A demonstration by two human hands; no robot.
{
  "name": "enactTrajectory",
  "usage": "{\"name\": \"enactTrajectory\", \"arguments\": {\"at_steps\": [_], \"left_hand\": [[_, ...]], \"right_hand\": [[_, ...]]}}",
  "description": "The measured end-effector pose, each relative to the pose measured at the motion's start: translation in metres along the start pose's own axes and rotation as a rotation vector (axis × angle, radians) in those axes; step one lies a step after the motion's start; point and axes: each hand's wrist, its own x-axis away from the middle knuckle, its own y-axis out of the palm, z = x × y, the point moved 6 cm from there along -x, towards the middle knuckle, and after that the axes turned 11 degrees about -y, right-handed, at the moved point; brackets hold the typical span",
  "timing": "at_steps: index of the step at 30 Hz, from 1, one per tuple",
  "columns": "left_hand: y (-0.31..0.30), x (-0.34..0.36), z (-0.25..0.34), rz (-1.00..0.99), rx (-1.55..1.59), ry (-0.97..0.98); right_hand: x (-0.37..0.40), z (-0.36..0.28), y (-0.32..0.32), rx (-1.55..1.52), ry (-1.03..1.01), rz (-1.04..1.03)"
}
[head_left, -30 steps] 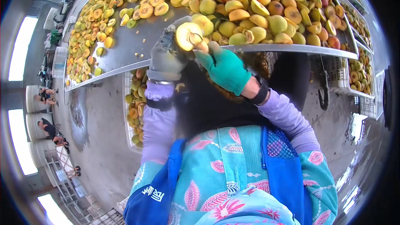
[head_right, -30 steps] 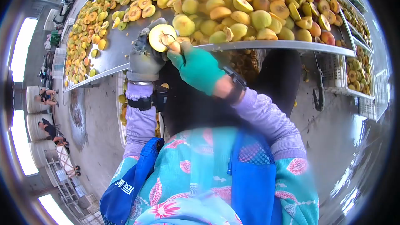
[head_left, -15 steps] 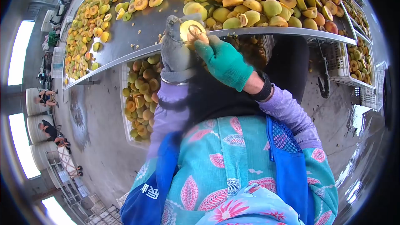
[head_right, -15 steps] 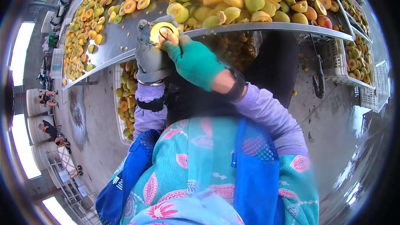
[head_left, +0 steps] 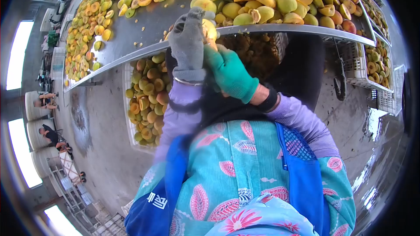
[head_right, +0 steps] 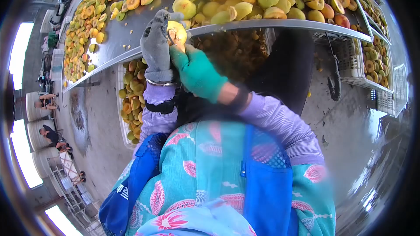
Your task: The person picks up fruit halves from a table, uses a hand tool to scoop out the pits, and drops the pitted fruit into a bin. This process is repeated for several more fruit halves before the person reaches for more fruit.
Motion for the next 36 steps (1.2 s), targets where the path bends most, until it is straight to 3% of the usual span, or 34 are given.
{"name": "enactTrajectory", "arguments": {"at_steps": [1, 2, 3, 4, 5, 6, 7, 8, 10, 13, 14, 17, 18, 19, 21, 22, 25, 27, 29, 30, 33, 34, 36], "left_hand": [[-0.002, 0.002, 0.0, 0.015, -0.044, 0.056], [0.005, 0.006, 0.003, -0.057, 0.067, -0.08], [0.008, 0.003, 0.004, -0.198, -0.11, -0.052], [0.006, -0.004, 0.001, -0.335, -0.282, -0.024], [0.008, -0.011, -0.004, -0.464, -0.449, 0.003], [0.009, -0.025, -0.023, -0.501, -0.217, -0.382], [0.009, -0.025, -0.015, -0.531, -0.466, -0.207], [0.015, -0.024, -0.005, -0.554, -0.721, -0.031], [0.025, -0.022, 0.007, -0.496, -0.959, 0.146], [0.017, -0.018, 0.013, -0.2, -0.661, -0.091], [0.019, -0.018, 0.008, -0.294, -0.688, -0.035], [0.021, -0.022, -0.017, -0.673, -0.862, -0.221], [0.028, -0.014, -0.004, -0.803, -0.659, 0.099], [0.023, -0.015, -0.001, -0.719, -0.608, 0.104], [0.019, -0.014, 0.017, -0.544, -0.514, 0.131], [0.017, -0.017, -0.006, -0.623, -0.214, -0.3], [0.017, -0.014, -0.033, -0.556, -0.005, -0.268], [0.021, -0.016, -0.047, -0.665, 0.262, -0.252], [0.032, -0.007, -0.036, -0.834, 0.522, -0.177], [0.035, -0.005, -0.038, -0.786, 0.566, -0.229], [0.049, -0.003, -0.059, -0.647, 0.627, -0.375], [0.051, -0.002, -0.062, -0.55, 0.626, -0.288], [0.038, 0.004, -0.062, -0.371, 0.511, -0.303]], "right_hand": [[0.002, 0.002, 0.0, -0.006, -0.018, -0.006], [0.002, -0.004, 0.001, -0.009, -0.044, -0.009], [0.002, -0.013, 0.003, -0.008, -0.071, -0.008], [0.01, -0.01, 0.002, -0.067, 0.135, 0.05], [0.012, -0.008, 0.007, -0.201, 0.132, 0.091], [0.012, -0.005, 0.012, -0.333, 0.129, 0.127], [0.01, -0.002, 0.017, -0.464, 0.123, 0.155], [0.005, 0.002, 0.015, -0.394, 0.045, 0.125], [0.001, 0.012, 0.007, -0.268, -0.103, 0.088], [0.002, -0.013, 0.001, -0.046, -0.169, 0.143], [0.001, -0.009, 0.0, -0.035, -0.09, 0.083], [0.013, 0.001, -0.003, -0.04, 0.107, -0.084], [0.014, -0.007, 0.0, -0.083, 0.102, -0.117], [0.015, -0.013, 0.005, -0.13, 0.095, -0.153], [0.015, -0.014, 0.017, -0.54, 0.182, -0.199], [0.016, -0.014, 0.022, -0.75, 0.236, -0.219], [0.023, -0.009, 0.023, -1.229, 0.369, -0.388], [0.025, -0.021, 0.026, -1.282, 0.321, -0.421], [0.025, -0.023, 0.026, -1.036, 0.277, -0.379], [0.028, -0.025, 0.025, -0.99, 0.269, -0.347], [0.034, -0.026, 0.018, -1.241, 0.238, -0.416], [0.036, -0.024, 0.017, -1.314, 0.275, -0.429], [0.037, -0.023, 0.014, -1.46, 0.322, -0.447]]}}
